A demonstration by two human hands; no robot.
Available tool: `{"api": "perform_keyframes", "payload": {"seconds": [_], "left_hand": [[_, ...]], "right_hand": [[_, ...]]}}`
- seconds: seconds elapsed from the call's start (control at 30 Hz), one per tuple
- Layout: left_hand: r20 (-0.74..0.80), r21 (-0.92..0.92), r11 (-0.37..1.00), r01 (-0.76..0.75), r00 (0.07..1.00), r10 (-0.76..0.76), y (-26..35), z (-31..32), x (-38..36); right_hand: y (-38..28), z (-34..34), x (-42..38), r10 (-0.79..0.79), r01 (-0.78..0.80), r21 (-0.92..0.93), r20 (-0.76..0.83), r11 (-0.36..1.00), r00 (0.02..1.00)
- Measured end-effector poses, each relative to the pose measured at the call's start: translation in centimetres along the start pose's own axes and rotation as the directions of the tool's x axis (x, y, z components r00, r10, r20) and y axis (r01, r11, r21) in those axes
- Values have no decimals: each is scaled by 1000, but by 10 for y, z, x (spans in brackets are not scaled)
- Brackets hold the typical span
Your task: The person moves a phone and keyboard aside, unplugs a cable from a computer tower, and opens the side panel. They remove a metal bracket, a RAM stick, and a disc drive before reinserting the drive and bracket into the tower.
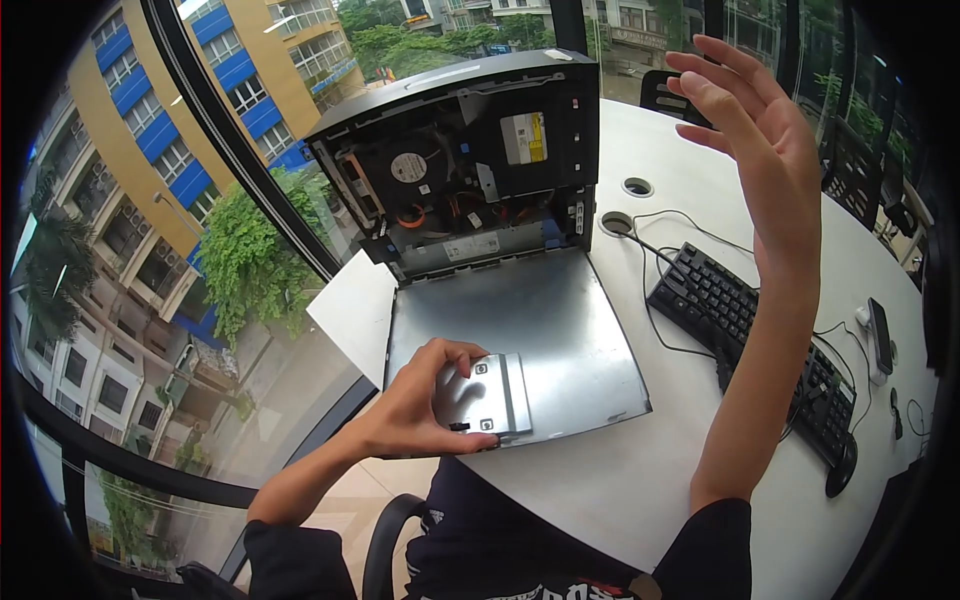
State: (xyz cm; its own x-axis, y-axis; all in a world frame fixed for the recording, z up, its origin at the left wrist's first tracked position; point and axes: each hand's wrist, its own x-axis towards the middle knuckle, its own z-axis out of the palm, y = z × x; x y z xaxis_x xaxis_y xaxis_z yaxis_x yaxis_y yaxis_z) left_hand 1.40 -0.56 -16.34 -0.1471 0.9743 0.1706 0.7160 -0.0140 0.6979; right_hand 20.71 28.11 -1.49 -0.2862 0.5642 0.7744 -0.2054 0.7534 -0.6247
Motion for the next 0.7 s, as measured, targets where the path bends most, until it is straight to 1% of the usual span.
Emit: {"api": "perform_keyframes", "payload": {"seconds": [0.07,0.17,0.23,0.27,0.3,0.33,0.4,0.47,0.5,0.53,0.6,0.63,0.7], "left_hand": [[-3,-11,1000,-2,1000,2,0,-2,2],[-11,-57,998,-1,1000,1,1,-6,3],[-12,-100,995,0,1000,-1,-1,-10,4],[-17,-88,996,-1,1000,0,-1,-12,5],[-23,-77,997,-3,1000,1,0,-14,6],[-27,-65,998,-6,1000,5,1,-18,9],[-17,-90,996,20,1000,-22,6,-27,14],[-8,-105,994,41,999,-42,12,-38,20],[-5,-107,993,48,999,-49,16,-45,24],[-2,-109,992,55,998,-56,18,-51,28],[22,-171,980,102,995,-100,22,-65,37],[39,-192,972,135,991,-130,25,-72,41],[78,-221,956,191,981,-178,27,-86,50]], "right_hand": [[0,0,-1,8,-8,1,16,1000,1000],[2,1,-4,-38,35,34,88,999,995],[2,2,-7,-72,85,-54,217,995,973],[1,3,-10,-82,113,-96,283,989,956],[-2,2,-11,-60,92,-57,409,994,911],[-7,1,-15,-86,140,-62,535,988,840],[-15,2,-23,-122,239,-49,751,970,649],[-17,9,-31,-164,242,56,876,969,454],[-23,11,-34,-87,184,14,914,983,397],[-26,16,-40,-121,202,40,906,979,405],[-32,26,-52,-188,240,92,888,966,419],[-52,27,-50,-54,175,-6,941,985,335],[-52,34,-60,-75,245,-10,940,969,333]]}}
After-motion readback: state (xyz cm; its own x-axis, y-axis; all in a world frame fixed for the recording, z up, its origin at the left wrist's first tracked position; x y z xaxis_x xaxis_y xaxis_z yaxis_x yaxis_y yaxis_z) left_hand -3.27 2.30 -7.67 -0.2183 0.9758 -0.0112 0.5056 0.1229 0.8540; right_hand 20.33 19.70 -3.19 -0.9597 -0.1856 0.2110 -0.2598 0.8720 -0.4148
